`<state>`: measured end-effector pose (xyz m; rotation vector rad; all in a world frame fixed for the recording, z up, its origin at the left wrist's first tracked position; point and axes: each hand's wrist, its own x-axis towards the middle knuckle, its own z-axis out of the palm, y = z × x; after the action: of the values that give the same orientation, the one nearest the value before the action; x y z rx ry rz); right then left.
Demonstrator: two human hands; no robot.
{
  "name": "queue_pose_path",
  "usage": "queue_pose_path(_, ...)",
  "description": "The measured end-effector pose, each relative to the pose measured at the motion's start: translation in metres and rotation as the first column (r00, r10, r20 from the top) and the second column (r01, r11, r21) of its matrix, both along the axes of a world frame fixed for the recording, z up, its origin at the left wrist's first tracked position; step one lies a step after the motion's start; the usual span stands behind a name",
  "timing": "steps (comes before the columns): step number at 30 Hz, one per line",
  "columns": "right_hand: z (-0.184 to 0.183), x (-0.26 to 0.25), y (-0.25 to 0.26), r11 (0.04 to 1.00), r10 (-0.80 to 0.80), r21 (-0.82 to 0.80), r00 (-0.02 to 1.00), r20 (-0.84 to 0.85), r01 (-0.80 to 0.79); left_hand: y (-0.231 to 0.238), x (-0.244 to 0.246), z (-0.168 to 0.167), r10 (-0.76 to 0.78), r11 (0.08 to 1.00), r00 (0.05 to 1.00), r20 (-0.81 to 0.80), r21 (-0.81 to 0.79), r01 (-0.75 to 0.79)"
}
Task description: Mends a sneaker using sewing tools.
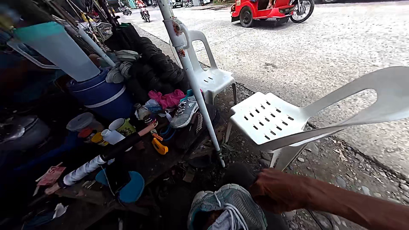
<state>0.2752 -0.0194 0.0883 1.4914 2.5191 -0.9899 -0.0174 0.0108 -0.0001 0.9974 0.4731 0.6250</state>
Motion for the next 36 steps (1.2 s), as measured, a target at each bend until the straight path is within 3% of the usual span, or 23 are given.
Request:
queue_pose_path(2, 0.002, -0.001, 0.002, 1.0, -0.01, -0.026, 1.0, 0.024, 0.01, 0.008, 0.001, -0.02, -0.074, 0.996, 0.994, 0.08, -0.047, 0.078)
queue_pose_path(5, 0.003, -0.002, 0.002, 0.999, -0.024, -0.036, 0.999, 0.031, 0.025, 0.011, 0.008, -0.013, -0.14, 0.975, 0.979, 0.146, -0.149, 0.162)
queue_pose_path(8, 0.005, -0.005, 0.002, 0.995, -0.056, -0.08, 0.997, 0.056, 0.06, 0.015, 0.008, -0.019, -0.177, 0.97, 0.967, 0.185, -0.136, 0.204)
queue_pose_path(14, 0.001, -0.003, -0.003, 0.994, -0.086, -0.059, 0.994, 0.062, 0.09, 0.014, 0.004, -0.028, -0.13, 0.989, 0.991, 0.038, -0.062, 0.132)
queue_pose_path(20, -0.001, -0.003, -0.01, 0.999, -0.048, -0.01, 0.991, 0.127, 0.05, 0.013, 0.005, -0.011, -0.086, 0.996, 0.991, -0.107, -0.041, 0.082)
queue_pose_path(26, -0.027, 0.004, -0.021, 0.957, 0.09, 0.27, 0.995, 0.051, -0.101, 0.013, 0.0, -0.013, -0.105, 0.994, 0.983, -0.149, 0.024, 0.11)
queue_pose_path(30, -0.036, 0.01, -0.025, 0.891, 0.068, 0.446, 0.996, 0.062, -0.088, 0.013, 0.005, -0.009, -0.126, 0.992, 0.984, -0.122, -0.006, 0.127)
queue_pose_path(32, -0.043, 0.012, -0.027, 0.831, 0.036, 0.552, 0.997, 0.07, -0.069, 0.016, 0.004, -0.024, -0.149, 0.988, 0.983, -0.106, -0.063, 0.143)
queue_pose_path(36, -0.041, 0.012, -0.035, 0.846, -0.019, 0.533, 0.998, 0.067, -0.019, 0.01, 0.002, -0.022, -0.117, 0.993, 0.973, -0.201, -0.044, 0.11)
